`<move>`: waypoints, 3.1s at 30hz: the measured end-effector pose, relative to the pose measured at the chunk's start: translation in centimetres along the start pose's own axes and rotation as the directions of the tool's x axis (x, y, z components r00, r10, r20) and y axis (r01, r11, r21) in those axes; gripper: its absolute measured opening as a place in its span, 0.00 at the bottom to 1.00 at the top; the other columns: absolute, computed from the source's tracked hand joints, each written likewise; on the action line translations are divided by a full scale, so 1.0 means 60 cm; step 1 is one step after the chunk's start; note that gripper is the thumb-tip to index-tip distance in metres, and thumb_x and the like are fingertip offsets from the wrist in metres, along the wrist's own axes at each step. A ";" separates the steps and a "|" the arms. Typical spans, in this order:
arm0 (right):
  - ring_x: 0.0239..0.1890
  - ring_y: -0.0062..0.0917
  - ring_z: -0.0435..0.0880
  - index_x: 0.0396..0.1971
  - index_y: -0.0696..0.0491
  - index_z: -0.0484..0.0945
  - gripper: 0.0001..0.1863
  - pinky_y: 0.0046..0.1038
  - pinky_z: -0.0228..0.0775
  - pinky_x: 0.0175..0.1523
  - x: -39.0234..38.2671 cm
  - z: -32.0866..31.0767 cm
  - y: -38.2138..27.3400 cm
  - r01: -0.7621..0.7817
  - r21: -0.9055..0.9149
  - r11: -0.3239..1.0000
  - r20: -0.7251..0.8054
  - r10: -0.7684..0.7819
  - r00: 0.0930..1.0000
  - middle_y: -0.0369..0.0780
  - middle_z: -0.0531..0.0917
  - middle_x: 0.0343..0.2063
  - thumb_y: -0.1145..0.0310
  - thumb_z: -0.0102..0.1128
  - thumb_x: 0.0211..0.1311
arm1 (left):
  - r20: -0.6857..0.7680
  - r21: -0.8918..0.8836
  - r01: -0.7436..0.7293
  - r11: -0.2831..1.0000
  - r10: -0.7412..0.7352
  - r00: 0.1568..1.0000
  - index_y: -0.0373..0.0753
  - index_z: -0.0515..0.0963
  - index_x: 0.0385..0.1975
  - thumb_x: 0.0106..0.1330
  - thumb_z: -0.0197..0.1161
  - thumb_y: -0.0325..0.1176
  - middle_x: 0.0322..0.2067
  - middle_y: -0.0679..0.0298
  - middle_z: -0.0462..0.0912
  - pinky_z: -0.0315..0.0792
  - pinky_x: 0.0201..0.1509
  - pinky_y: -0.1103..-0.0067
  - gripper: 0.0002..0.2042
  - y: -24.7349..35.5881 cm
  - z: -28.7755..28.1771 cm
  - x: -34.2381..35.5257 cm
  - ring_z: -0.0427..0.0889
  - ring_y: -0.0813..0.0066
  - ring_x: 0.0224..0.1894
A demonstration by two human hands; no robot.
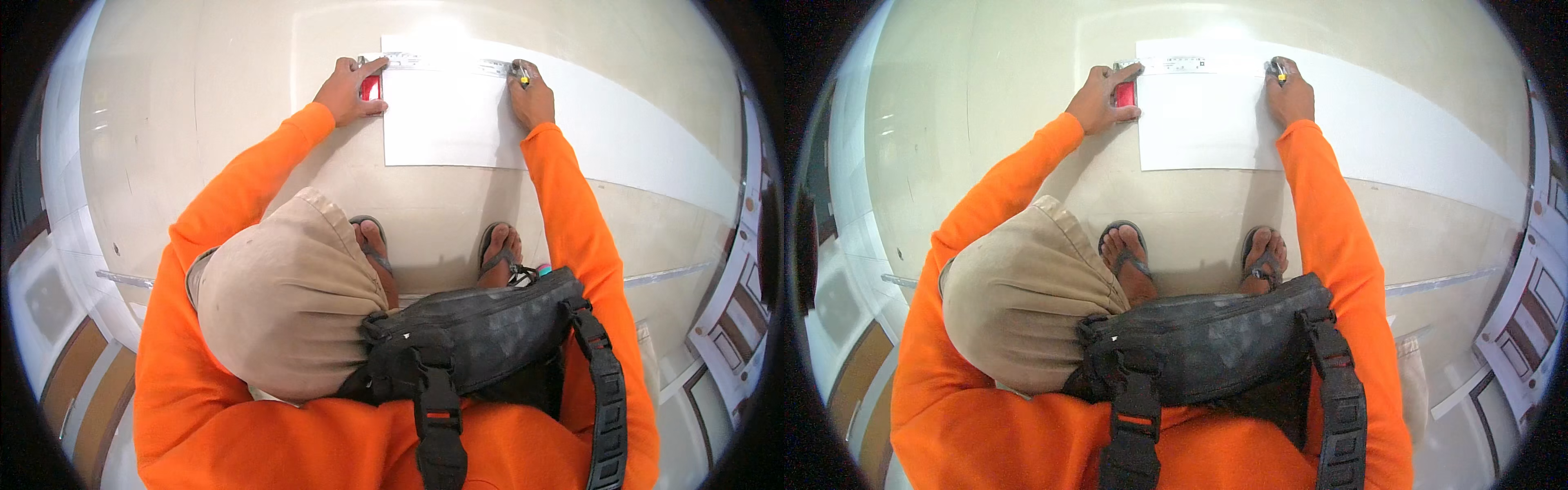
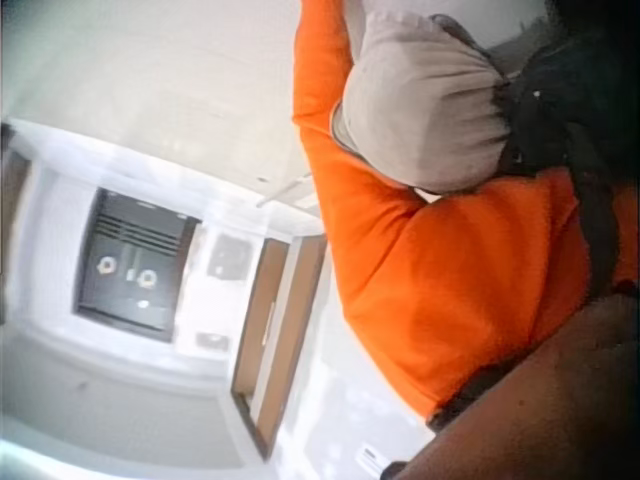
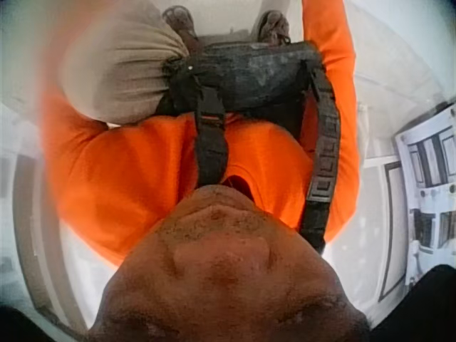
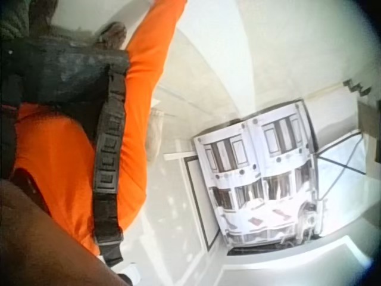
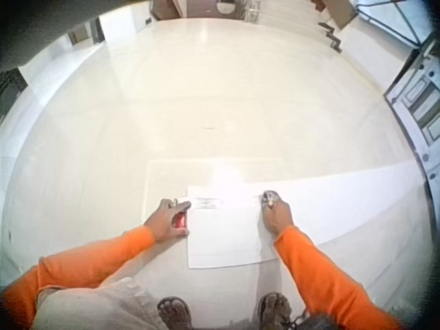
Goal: The person cuts a board by first marking it using a ruler and a marker, then align a metal guide on the surface and score the board multiple times with a utility knife until the piece separates.
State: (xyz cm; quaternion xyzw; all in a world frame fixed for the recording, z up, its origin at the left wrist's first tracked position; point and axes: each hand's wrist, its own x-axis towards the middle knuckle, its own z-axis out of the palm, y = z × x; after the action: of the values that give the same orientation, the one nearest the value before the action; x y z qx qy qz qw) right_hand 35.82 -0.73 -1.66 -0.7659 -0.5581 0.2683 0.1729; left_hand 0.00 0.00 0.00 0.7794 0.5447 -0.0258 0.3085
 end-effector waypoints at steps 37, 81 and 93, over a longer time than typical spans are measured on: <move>0.44 0.49 0.84 0.53 0.54 0.74 0.23 0.38 0.75 0.49 -0.076 -0.001 0.020 0.128 0.045 0.991 0.039 -0.130 0.991 0.52 0.84 0.40 0.59 0.60 0.60 | -0.215 -0.282 0.177 0.943 -0.242 0.946 0.43 0.61 0.68 0.57 0.70 0.47 0.48 0.52 0.72 0.73 0.55 0.68 0.39 0.027 0.059 -0.068 0.78 0.54 0.50; 0.42 0.43 0.85 0.53 0.55 0.74 0.20 0.35 0.75 0.48 -0.078 0.003 0.026 0.162 -0.005 0.987 0.018 -0.162 0.987 0.51 0.85 0.40 0.63 0.58 0.64 | -0.194 -0.332 0.174 0.927 -0.247 0.949 0.54 0.72 0.63 0.67 0.61 0.44 0.34 0.58 0.71 0.73 0.45 0.70 0.23 0.027 0.049 -0.046 0.76 0.62 0.36; 0.41 0.48 0.84 0.54 0.54 0.73 0.21 0.39 0.75 0.45 -0.076 0.008 0.031 0.158 0.003 0.987 0.005 -0.158 0.987 0.53 0.84 0.37 0.61 0.57 0.64 | -0.106 -0.318 0.231 0.920 -0.276 0.955 0.57 0.71 0.64 0.70 0.58 0.43 0.38 0.57 0.71 0.75 0.46 0.67 0.22 0.030 0.041 -0.042 0.78 0.59 0.38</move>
State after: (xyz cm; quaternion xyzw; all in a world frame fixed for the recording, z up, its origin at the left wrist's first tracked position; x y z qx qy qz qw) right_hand 35.89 -5.64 -2.09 -0.7183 -0.6172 0.2563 0.1935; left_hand 1.28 -3.71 -0.20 0.6454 0.6601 0.0760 0.3767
